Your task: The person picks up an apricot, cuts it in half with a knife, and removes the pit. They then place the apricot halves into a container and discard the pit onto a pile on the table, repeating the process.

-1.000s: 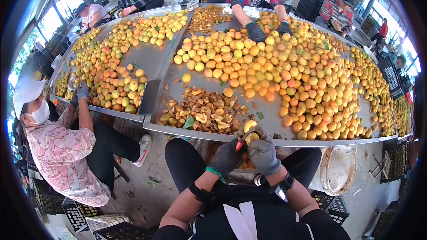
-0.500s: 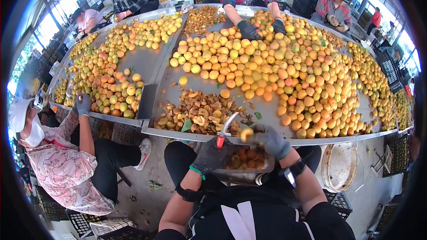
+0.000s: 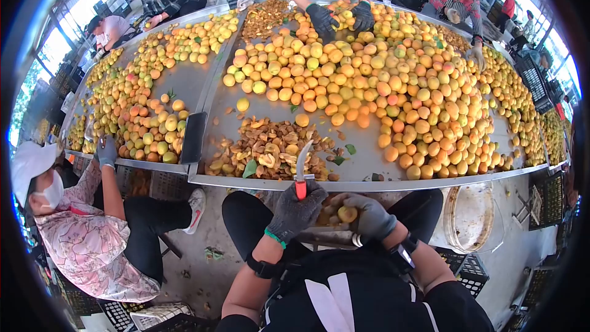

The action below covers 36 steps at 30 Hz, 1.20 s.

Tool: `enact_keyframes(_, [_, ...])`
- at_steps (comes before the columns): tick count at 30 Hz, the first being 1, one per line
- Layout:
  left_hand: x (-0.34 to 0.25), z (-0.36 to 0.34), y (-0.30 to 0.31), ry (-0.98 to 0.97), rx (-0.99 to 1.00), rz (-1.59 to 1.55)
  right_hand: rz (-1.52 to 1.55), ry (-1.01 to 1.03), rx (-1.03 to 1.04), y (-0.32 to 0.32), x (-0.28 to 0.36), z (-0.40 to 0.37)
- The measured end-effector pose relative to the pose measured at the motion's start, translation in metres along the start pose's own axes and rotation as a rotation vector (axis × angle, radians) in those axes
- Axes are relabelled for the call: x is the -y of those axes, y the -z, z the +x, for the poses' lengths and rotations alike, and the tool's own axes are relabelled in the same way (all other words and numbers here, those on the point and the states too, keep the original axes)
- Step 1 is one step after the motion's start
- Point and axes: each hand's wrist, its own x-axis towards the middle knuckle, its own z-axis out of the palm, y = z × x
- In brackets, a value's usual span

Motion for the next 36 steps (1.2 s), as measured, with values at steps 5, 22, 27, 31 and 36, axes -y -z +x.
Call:
enact_keyframes(5, [-0.006, -0.001, -0.005, 0.021, 0.12, -0.292, 0.095, -0.169, 0.256, -0.026, -0.022, 0.014])
enact_keyframes(22, [-0.01, 0.01, 0.013, -0.304, -0.077, -0.836, 0.046, 0.293, 0.043, -0.041, -0.007, 0.008])
enact_keyframes(27, [-0.008, 0.009, 0.008, -0.311, -0.016, -0.795, -0.082, 0.21, 0.096, -0.037, -0.007, 0.002])
enact_keyframes(31, [-0.003, 0.009, 0.001, -0.319, 0.071, -0.819, -0.213, 0.117, 0.133, -0.037, -0.015, -0.001])
enact_keyframes(36, [-0.001, 0.008, -0.003, -0.33, 0.014, -0.767, -0.454, 0.102, 0.119, -0.052, -0.008, -0.01])
